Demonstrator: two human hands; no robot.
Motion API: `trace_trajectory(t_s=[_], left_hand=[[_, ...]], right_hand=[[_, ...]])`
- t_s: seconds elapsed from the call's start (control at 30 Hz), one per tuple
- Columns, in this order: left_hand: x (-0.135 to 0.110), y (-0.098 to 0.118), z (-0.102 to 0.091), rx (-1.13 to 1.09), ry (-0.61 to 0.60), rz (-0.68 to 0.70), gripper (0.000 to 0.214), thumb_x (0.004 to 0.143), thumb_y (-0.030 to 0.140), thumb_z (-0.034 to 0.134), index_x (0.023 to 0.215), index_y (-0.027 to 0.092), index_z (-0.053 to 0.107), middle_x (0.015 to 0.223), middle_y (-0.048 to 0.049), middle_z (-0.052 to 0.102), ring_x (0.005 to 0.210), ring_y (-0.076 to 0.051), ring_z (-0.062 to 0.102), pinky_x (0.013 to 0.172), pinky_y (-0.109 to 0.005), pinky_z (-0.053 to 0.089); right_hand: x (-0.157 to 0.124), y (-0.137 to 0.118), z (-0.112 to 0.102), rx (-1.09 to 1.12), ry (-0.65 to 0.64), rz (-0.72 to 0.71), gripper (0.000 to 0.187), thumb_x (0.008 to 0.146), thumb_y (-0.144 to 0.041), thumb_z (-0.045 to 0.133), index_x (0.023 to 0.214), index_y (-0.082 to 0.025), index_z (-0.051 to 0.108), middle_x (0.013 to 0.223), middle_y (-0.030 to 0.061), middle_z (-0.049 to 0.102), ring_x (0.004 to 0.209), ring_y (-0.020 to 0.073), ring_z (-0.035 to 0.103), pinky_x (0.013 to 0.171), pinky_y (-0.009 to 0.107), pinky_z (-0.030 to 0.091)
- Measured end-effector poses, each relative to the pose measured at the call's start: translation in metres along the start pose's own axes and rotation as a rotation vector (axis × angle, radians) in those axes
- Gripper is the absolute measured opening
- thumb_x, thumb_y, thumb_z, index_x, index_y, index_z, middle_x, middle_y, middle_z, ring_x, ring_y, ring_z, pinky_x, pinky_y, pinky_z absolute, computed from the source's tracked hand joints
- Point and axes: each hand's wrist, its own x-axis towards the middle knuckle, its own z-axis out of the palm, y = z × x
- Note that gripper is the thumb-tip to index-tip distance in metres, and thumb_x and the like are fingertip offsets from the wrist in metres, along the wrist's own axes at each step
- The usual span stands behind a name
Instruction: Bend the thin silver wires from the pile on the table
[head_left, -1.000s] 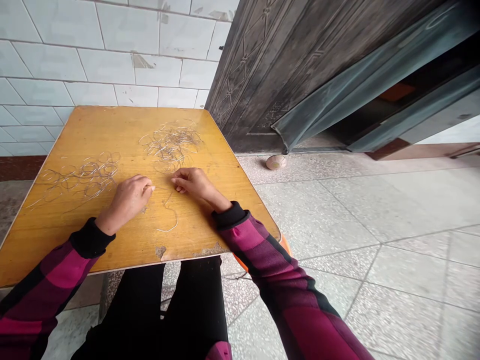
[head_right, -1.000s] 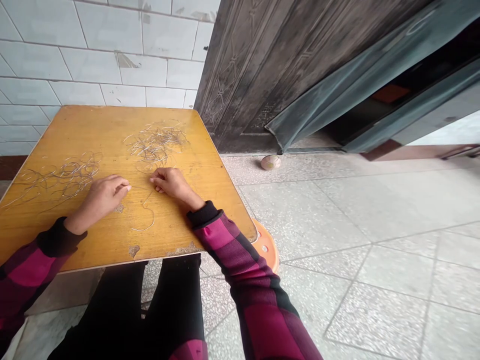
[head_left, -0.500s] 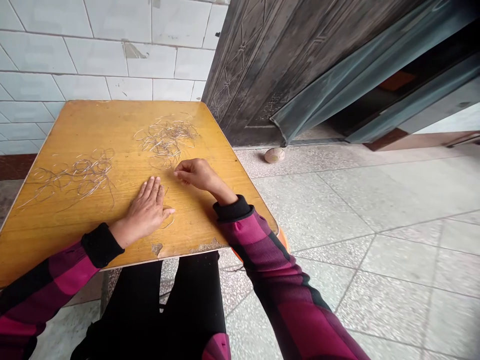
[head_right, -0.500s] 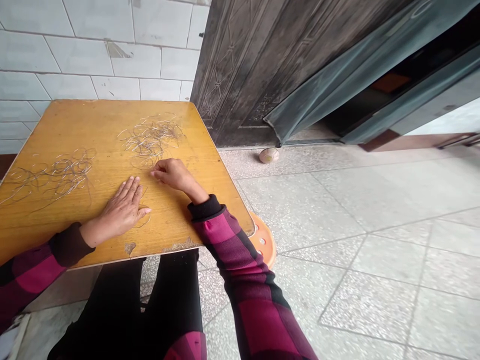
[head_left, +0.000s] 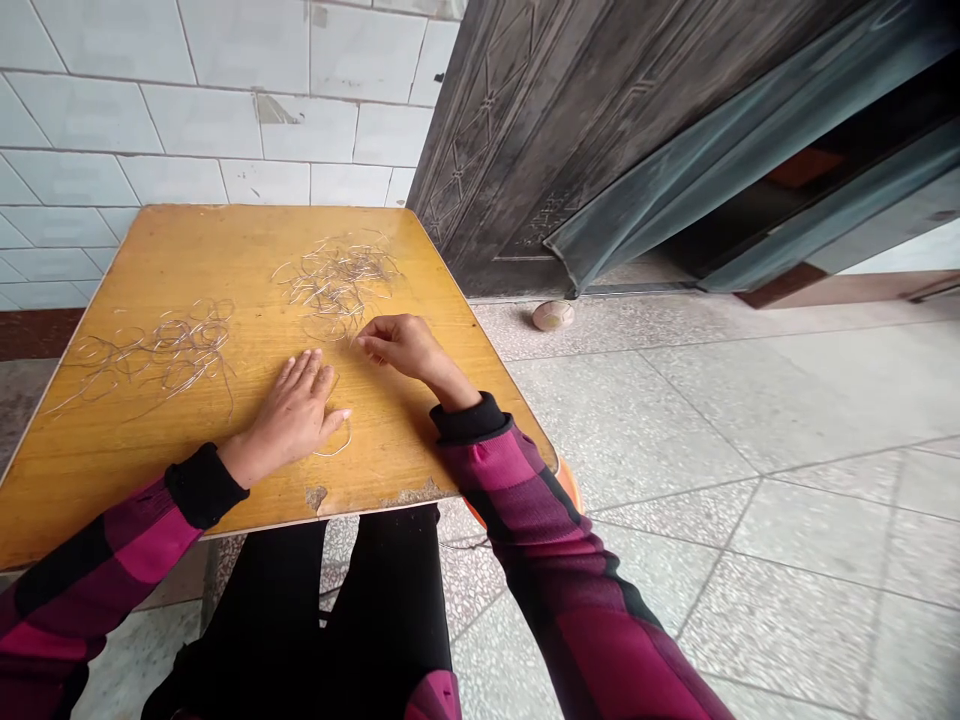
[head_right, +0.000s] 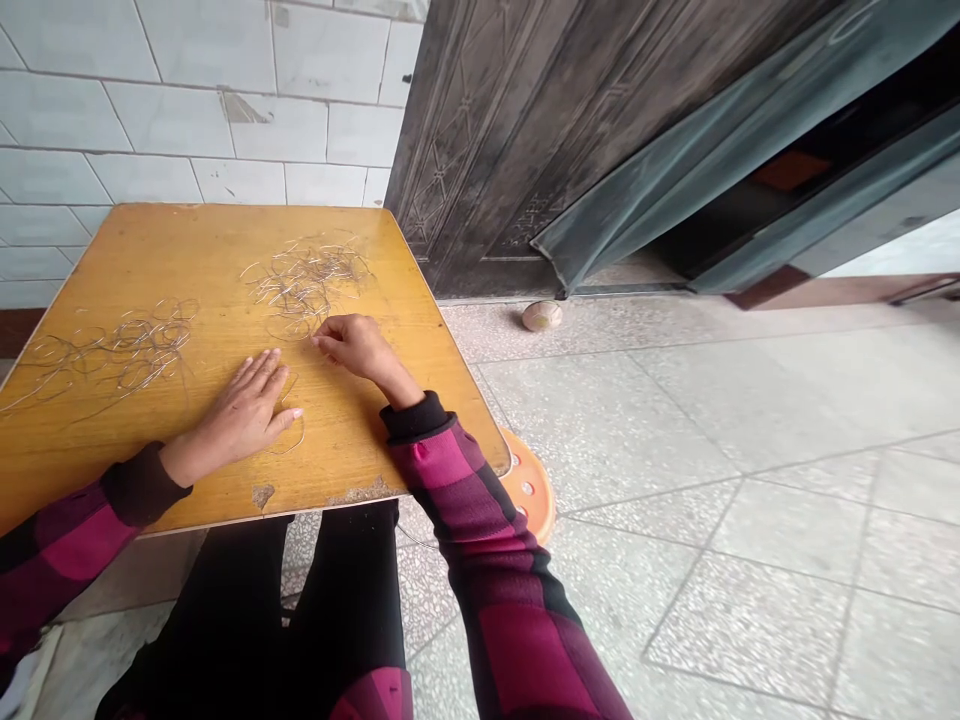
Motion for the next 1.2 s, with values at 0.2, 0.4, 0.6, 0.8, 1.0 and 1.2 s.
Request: trace_trajectory(t_s=[0.2,0.4,0.6,0.8,1.0,1.2], left_hand=[[0.008,-0.04,-0.03,-0.178,0.237,-0.097,0.043,0.092,0.038,0.051,0.123,0.008,0.056,0.142,-0.0218,0.051,0.134,-0.031,0.045,0.111,-0.047,0.036],[0.001,-0.094,-0.072,-0.265,0.437,-0.348,0.029,0.086,0.035,0.057,0.108,0.019,0.064,0.124,-0.0109,0.064,0.114,-0.026,0.06,0.1,-0.042,0.048],[-0.041,-0.132,-0.098,-0.223,0.211,-0.542,0.028,0.086,0.03,0.052,0.102,0.013,0.068,0.098,-0.0065,0.065,0.087,-0.02,0.062,0.085,-0.036,0.05],[-0.083,-0.144,-0.085,-0.245,0.024,-0.574,0.021,0.078,0.031,0.056,0.083,0.017,0.07,0.083,-0.0052,0.066,0.075,-0.019,0.059,0.07,-0.031,0.047],[-0.073,-0.143,-0.099,-0.146,-0.008,-0.535,0.023,0.08,0.031,0.053,0.081,0.018,0.072,0.082,-0.0058,0.068,0.076,-0.02,0.06,0.071,-0.031,0.045],[-0.044,-0.197,-0.126,0.058,0.0,-0.741,0.018,0.075,0.025,0.055,0.079,0.018,0.071,0.08,-0.0081,0.07,0.081,-0.026,0.062,0.069,-0.032,0.04]], right_hand=[[0.002,0.004,-0.004,0.038,0.078,0.011,0.018,0.081,-0.028,0.057,0.076,-0.014,0.065,0.062,0.0018,0.065,0.053,0.0113,0.06,0.056,0.023,0.045],[0.002,0.007,-0.004,0.029,0.118,0.034,0.018,0.079,-0.03,0.057,0.073,-0.015,0.063,0.063,0.0032,0.066,0.052,0.0123,0.061,0.054,0.024,0.046],[0.0,0.001,-0.007,-0.061,0.054,0.027,0.02,0.078,-0.031,0.056,0.074,-0.015,0.065,0.058,0.0024,0.064,0.053,0.0143,0.061,0.054,0.025,0.044],[-0.004,-0.005,-0.008,-0.13,-0.079,0.002,0.02,0.079,-0.032,0.055,0.072,-0.016,0.064,0.058,0.002,0.063,0.053,0.0132,0.058,0.054,0.025,0.042],[-0.014,-0.02,-0.005,-0.073,-0.517,0.044,0.024,0.079,-0.039,0.059,0.067,-0.018,0.058,0.056,-0.0011,0.057,0.052,0.0109,0.054,0.053,0.024,0.041],[-0.021,-0.03,0.002,-0.222,-0.71,-0.076,0.017,0.082,-0.032,0.058,0.073,-0.018,0.061,0.06,-0.0032,0.055,0.055,0.01,0.047,0.055,0.024,0.036]])
